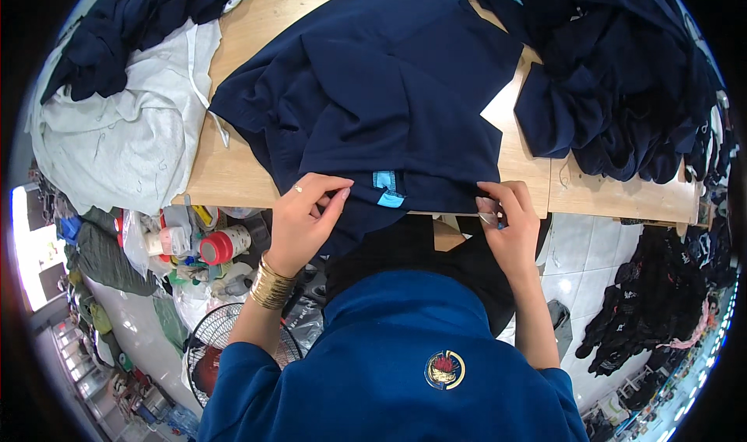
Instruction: Trimming excess threads and inspecting dark blue athletic shorts using small clippers at a factory workbench.
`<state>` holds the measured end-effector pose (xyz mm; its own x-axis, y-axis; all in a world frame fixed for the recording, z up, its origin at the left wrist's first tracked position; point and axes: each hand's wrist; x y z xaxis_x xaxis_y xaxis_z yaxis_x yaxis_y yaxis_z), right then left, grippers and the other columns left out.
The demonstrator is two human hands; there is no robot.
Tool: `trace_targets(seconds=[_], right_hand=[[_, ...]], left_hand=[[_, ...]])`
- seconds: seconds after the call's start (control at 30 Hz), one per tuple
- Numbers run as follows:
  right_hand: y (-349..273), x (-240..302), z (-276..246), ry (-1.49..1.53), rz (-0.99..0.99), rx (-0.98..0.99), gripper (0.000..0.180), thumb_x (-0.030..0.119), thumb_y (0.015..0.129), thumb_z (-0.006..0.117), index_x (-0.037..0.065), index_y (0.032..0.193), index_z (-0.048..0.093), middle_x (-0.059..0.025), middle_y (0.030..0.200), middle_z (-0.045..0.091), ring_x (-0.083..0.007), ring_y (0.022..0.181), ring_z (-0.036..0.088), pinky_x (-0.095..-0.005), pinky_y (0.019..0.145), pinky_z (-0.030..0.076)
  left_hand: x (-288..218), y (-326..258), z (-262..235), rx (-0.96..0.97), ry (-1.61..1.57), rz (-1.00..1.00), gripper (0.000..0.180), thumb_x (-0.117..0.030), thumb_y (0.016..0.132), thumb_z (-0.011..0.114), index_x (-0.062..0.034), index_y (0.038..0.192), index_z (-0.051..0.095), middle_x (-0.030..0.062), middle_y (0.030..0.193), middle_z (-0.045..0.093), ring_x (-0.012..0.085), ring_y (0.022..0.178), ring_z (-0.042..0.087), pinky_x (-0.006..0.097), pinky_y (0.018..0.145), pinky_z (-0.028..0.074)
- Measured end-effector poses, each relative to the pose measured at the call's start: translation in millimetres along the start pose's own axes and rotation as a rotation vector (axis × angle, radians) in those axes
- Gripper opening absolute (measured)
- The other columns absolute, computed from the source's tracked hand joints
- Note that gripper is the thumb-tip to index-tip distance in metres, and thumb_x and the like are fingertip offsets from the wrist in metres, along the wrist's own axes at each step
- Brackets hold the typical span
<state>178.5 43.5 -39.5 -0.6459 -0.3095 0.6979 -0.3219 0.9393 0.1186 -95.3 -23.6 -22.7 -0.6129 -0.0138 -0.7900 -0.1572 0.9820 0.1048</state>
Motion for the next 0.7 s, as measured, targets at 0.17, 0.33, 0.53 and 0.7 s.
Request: trace_targets(seconds=[0.17,0.33,0.53,0.7], right_hand=[[11.7,4.5,-3.1,0.020,-0.012,-0.013,0.028,-0.004,0.070,0.062,0.007,0.096,0.062,-0.0074,0.084,0.054,-0.0242,0.069,0.059,-0.0311,0.059,0.047],[11.1,20.1,22.9,0.225,-0.090,0.160,0.027,0.000,0.072,0.064,0.009,0.097,0.061,-0.0084,0.086,0.054,-0.0258,0.070,0.060,-0.0316,0.057,0.048],[1.2,11.3,70.9,-0.023,-0.230,0.259,0.034,0.002,0.066,0.067,0.007,0.099,0.057,-0.0091,0.084,0.050,-0.0275,0.066,0.059,-0.0337,0.055,0.049],[-3.9,14.2,65.4,0.016,-0.368,0.105,0.029,0.001,0.065,0.066,0.009,0.092,0.057,-0.0064,0.081,0.051,-0.0235,0.060,0.058,-0.0312,0.053,0.047]], left_hand=[[3.9,3.3,1.7,0.007,0.029,-0.008,0.011,-0.002,0.079,0.064,-0.0025,0.090,0.066,0.0037,0.080,0.062,0.0061,0.058,0.056,0.017,0.049,0.038],[-5.8,-1.8,15.8,0.598,-0.269,-0.600,0.023,-0.016,0.084,0.062,0.0021,0.099,0.061,0.0061,0.082,0.065,0.0103,0.057,0.063,0.019,0.047,0.045],[5.6,-25.7,47.0,0.213,-1.050,-0.735,0.040,-0.016,0.091,0.053,0.0011,0.125,0.042,0.0157,0.117,0.055,0.0230,0.100,0.060,0.031,0.080,0.052],[4.1,-28.1,57.3,0.111,-1.292,-0.933,0.023,-0.022,0.090,0.055,-0.0042,0.105,0.054,0.0066,0.103,0.060,0.0176,0.094,0.061,0.027,0.070,0.050]])
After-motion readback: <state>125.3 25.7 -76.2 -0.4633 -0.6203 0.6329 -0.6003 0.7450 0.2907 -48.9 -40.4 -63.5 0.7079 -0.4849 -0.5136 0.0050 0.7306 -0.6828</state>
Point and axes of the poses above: each hand's wrist, its own y-axis towards the middle knuckle, its own z-axis out of the palm, x = y × z
